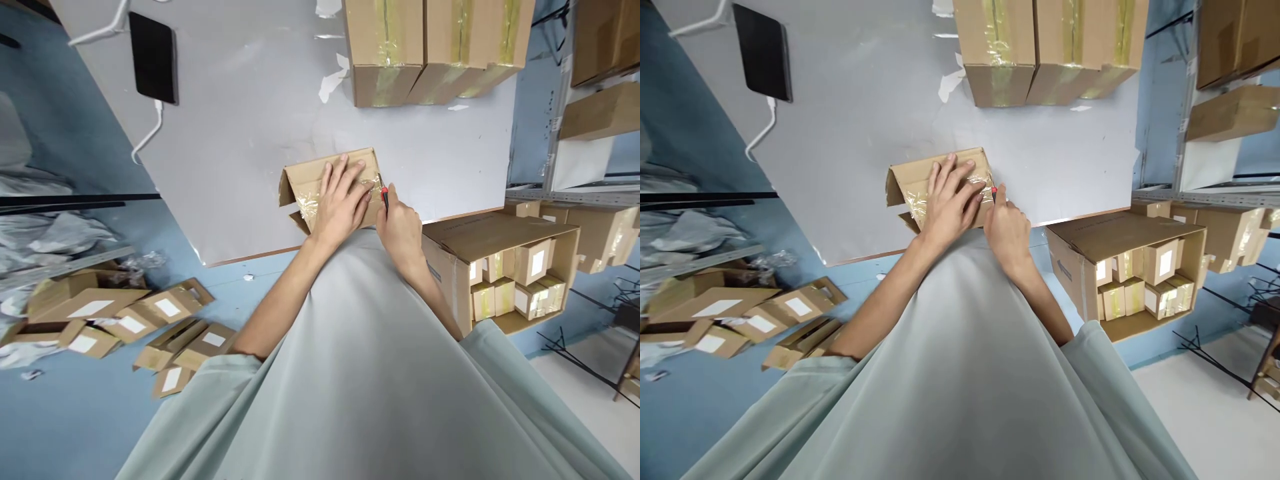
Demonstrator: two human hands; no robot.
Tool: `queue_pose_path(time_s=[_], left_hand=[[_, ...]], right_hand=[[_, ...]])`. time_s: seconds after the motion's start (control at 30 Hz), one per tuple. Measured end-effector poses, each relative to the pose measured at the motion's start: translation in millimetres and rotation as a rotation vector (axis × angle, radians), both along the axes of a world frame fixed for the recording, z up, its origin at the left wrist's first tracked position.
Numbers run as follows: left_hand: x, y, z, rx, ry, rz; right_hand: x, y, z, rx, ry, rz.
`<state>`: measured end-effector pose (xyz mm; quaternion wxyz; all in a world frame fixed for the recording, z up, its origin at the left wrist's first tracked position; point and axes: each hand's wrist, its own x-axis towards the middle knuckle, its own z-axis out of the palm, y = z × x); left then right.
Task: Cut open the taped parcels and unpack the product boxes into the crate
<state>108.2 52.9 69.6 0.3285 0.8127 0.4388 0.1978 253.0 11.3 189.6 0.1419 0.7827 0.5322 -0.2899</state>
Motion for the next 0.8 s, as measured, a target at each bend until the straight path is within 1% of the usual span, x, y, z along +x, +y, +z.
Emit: queue_pose_path(time_s=[0.2,0.4,0.63,0.8], left_hand=[[-8,0,0.1,-0.018,-0.052,-0.119],[-11,-4,-2.7,-0.020,-0.091,-0.259],[-7,-9,-1.3,-0.021,-0.104,-0.312],[-5,-11,-2.4,-0.014,-0.133,-0.303]], right_hand=[[-24,-2,2.8,-0.019,-0.124,-0.073],[-41,0,3.4,-0.029,-0.221,-0.134],[-57,2,5.2,-0.047,-0.325,-0.194],[-62,3,11.2,-0.051,-0.348,-0.224]])
